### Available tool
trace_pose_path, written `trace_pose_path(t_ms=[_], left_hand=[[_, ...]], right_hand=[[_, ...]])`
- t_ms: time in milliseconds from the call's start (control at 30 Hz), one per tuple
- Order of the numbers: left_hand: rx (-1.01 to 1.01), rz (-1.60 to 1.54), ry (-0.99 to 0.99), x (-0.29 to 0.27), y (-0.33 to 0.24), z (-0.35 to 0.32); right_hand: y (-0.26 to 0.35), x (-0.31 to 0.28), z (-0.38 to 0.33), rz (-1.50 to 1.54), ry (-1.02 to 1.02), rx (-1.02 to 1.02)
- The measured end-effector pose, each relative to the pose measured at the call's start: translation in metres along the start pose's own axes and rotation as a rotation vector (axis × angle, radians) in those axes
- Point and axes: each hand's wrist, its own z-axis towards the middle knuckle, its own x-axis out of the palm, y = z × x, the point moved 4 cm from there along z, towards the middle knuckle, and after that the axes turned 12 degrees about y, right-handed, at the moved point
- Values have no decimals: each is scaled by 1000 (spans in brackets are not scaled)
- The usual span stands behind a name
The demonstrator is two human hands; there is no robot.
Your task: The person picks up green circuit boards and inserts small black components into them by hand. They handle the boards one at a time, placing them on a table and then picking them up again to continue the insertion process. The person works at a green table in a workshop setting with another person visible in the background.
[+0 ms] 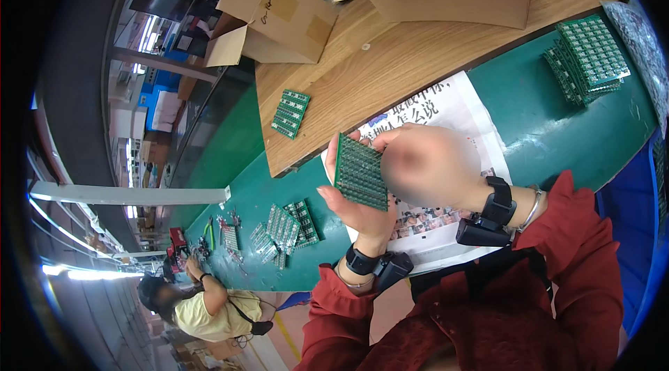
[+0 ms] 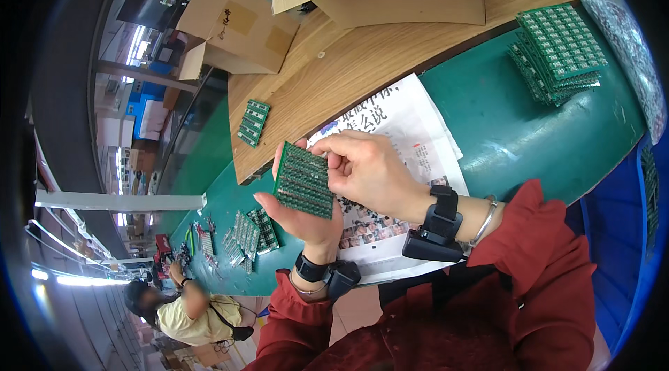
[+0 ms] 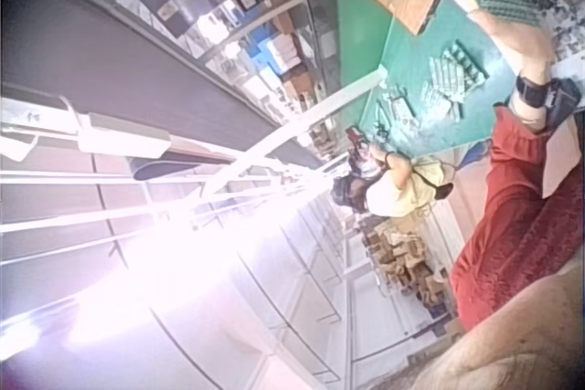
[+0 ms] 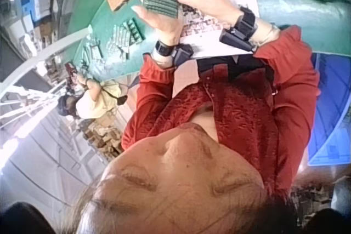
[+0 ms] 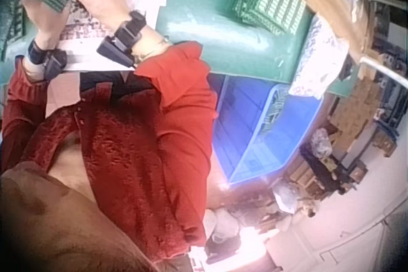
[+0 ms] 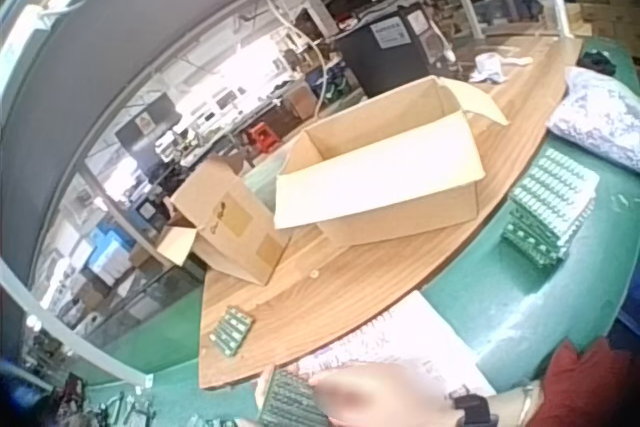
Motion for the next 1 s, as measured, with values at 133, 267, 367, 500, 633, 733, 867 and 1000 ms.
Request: trace_pose_path(t_ms=[133, 267, 367, 500, 633, 733, 867, 1000], left_hand=[[-36, -4, 52, 2, 2, -3], [-47, -12, 82, 9, 1, -4], [-43, -16, 86, 6, 1, -4], [-37, -14, 95, 7, 2, -4], [-41, -33, 119, 8, 1, -4], [-28, -22, 115, 9, -1, -4], [-24, -20, 41, -1, 1, 1], [-41, -1, 154, 11, 0, -2]], right_hand=[[0, 2, 2, 51, -24, 28], [2, 0, 1, -43, 18, -16], [11, -1, 2, -136, -12, -90], [5, 2, 1, -30, -8, -8], [6, -1, 2, -32, -3, -25], [6, -1, 3, -18, -10, -40], [9, -4, 4, -2, -25, -64], [11, -2, 4, 86, -50, -6]])
